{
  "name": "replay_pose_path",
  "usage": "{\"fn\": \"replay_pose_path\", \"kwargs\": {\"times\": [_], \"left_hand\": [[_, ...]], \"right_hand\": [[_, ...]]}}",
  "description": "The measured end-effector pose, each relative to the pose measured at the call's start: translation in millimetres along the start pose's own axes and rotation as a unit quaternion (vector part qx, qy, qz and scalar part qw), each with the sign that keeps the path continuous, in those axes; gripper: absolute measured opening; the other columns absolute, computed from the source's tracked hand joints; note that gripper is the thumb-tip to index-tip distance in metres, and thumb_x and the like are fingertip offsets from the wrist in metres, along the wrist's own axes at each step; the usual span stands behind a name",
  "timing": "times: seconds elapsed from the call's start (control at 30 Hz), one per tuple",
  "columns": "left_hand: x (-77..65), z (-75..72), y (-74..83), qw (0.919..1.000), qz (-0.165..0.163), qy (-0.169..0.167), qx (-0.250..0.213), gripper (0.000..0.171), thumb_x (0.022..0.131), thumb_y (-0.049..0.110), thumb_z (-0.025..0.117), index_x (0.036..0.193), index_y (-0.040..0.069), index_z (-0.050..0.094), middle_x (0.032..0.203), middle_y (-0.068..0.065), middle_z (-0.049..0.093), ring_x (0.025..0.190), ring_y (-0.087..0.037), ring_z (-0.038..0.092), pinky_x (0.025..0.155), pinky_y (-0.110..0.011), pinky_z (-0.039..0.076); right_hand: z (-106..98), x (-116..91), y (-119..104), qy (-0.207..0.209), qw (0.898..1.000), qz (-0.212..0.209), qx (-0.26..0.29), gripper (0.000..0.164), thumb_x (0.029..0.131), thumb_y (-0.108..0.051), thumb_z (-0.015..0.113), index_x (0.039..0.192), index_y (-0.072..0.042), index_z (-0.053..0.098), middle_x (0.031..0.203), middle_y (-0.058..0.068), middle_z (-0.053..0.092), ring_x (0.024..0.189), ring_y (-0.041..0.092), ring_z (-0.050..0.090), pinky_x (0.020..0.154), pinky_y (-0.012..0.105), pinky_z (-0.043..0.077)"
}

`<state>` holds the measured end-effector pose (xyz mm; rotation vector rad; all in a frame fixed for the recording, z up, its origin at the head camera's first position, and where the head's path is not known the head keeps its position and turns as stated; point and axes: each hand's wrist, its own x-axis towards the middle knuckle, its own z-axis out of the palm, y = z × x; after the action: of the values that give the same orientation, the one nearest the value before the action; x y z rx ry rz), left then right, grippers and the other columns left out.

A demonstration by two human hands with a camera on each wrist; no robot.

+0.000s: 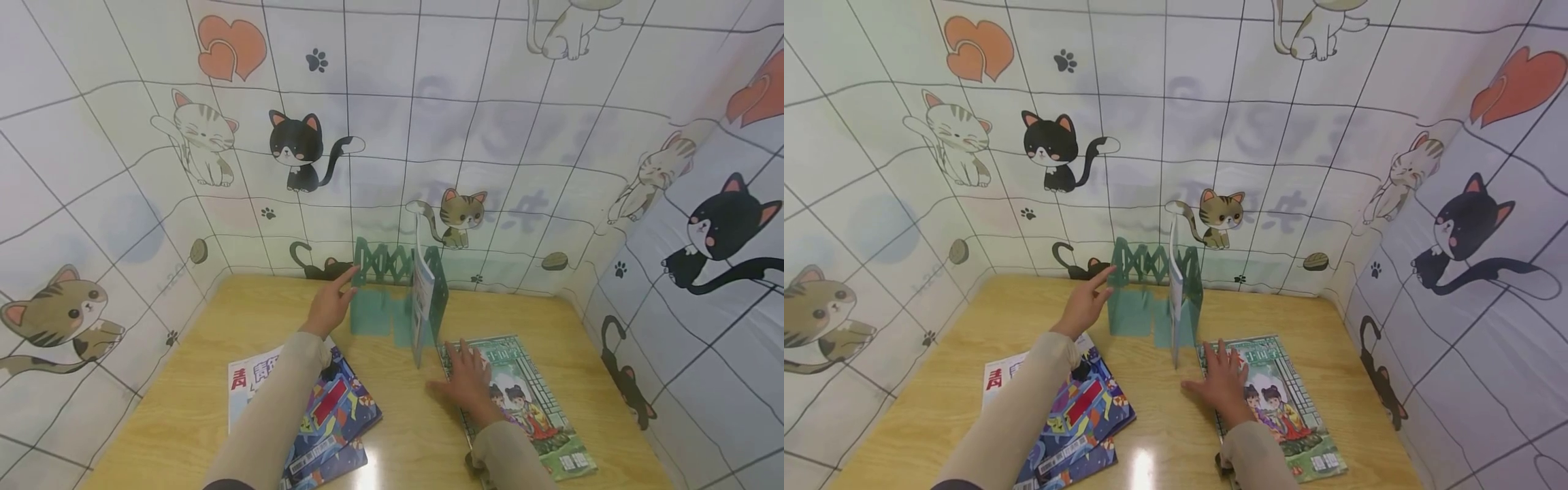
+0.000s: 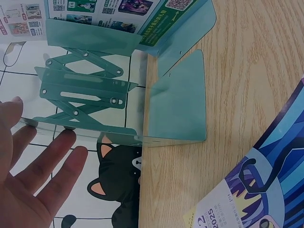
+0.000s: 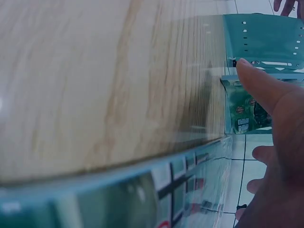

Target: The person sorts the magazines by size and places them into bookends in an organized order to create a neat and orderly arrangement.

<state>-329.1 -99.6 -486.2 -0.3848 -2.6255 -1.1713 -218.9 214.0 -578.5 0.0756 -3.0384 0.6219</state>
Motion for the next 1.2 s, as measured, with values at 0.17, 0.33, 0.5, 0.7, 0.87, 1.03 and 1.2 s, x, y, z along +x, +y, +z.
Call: {"fn": "replay_pose_path", "kwargs": {"times": [0.17, 0.33, 0.5, 0.7, 0.87, 1.03, 1.2], "left_hand": [[-0.7, 0.1, -0.3, 1.0, 0.0, 0.001, -0.004, 0.051, 0.099, 0.025, 0.057, 0.146, 0.037, 0.043, 0.104, -0.007, 0.066, 0.052, -0.015, 0.052, 0.044, -0.032, 0.038], [0.6, -0.4, -0.4, 1.0, -0.006, -0.002, -0.005, 0.051, 0.099, 0.023, 0.058, 0.146, 0.038, 0.043, 0.085, -0.007, 0.063, 0.051, -0.015, 0.05, 0.044, -0.031, 0.037], [2.2, -0.5, -0.6, 1.0, 0.001, 0.003, -0.007, 0.05, 0.099, 0.021, 0.058, 0.145, 0.036, 0.045, 0.08, -0.005, 0.063, 0.049, -0.015, 0.049, 0.044, -0.032, 0.038], [3.0, 0.3, -2.1, 1.0, 0.005, 0.002, -0.002, 0.049, 0.1, 0.023, 0.056, 0.146, 0.036, 0.044, 0.063, -0.003, 0.054, 0.049, -0.015, 0.05, 0.044, -0.032, 0.037], [2.8, 0.3, -1.8, 0.9999, 0.013, 0.004, -0.007, 0.049, 0.099, 0.02, 0.058, 0.146, 0.029, 0.046, 0.089, -0.009, 0.067, 0.054, -0.014, 0.054, 0.045, -0.032, 0.039], [2.8, -0.1, -1.0, 0.9999, 0.016, 0.002, -0.005, 0.049, 0.099, 0.019, 0.058, 0.146, 0.027, 0.046, 0.111, -0.011, 0.067, 0.058, -0.013, 0.056, 0.046, -0.032, 0.04], [2.9, -0.8, -0.4, 0.9999, 0.013, -0.001, -0.01, 0.049, 0.099, 0.02, 0.058, 0.145, 0.029, 0.047, 0.121, -0.009, 0.065, 0.055, -0.015, 0.054, 0.046, -0.033, 0.04]], "right_hand": [[-0.9, -3.0, 3.4, -0.023, 1.0, 0.007, 0.006, 0.106, 0.072, -0.064, 0.074, 0.154, -0.016, 0.029, 0.16, 0.019, 0.012, 0.142, 0.049, 0.006, 0.103, 0.073, 0.003], [-0.6, -2.6, 8.4, -0.036, 0.999, 0.005, 0.008, 0.109, 0.071, -0.069, 0.071, 0.155, -0.017, 0.026, 0.16, 0.018, 0.01, 0.142, 0.049, 0.003, 0.103, 0.074, 0.0], [-5.0, -2.0, 13.3, -0.044, 0.999, -0.002, 0.016, 0.11, 0.068, -0.069, 0.073, 0.155, -0.018, 0.028, 0.16, 0.019, 0.012, 0.142, 0.049, 0.002, 0.102, 0.075, -0.001], [-10.4, -3.9, 23.9, -0.056, 0.998, -0.022, 0.017, 0.111, 0.067, -0.069, 0.074, 0.153, -0.014, 0.03, 0.159, 0.021, 0.013, 0.141, 0.051, 0.001, 0.1, 0.076, -0.003], [-12.2, -5.1, 28.1, -0.081, 0.997, -0.004, 0.016, 0.114, 0.064, -0.069, 0.076, 0.153, -0.013, 0.031, 0.158, 0.023, 0.014, 0.142, 0.05, 0.0, 0.101, 0.075, -0.005], [-17.3, -4.3, 28.2, -0.107, 0.994, 0.012, 0.008, 0.112, 0.066, -0.064, 0.078, 0.154, -0.014, 0.029, 0.159, 0.022, 0.013, 0.142, 0.049, -0.001, 0.102, 0.074, -0.004], [-24.6, -2.8, 24.7, -0.125, 0.992, 0.014, 0.003, 0.108, 0.068, -0.057, 0.081, 0.154, -0.014, 0.03, 0.158, 0.023, 0.014, 0.142, 0.049, -0.001, 0.103, 0.073, -0.001]]}}
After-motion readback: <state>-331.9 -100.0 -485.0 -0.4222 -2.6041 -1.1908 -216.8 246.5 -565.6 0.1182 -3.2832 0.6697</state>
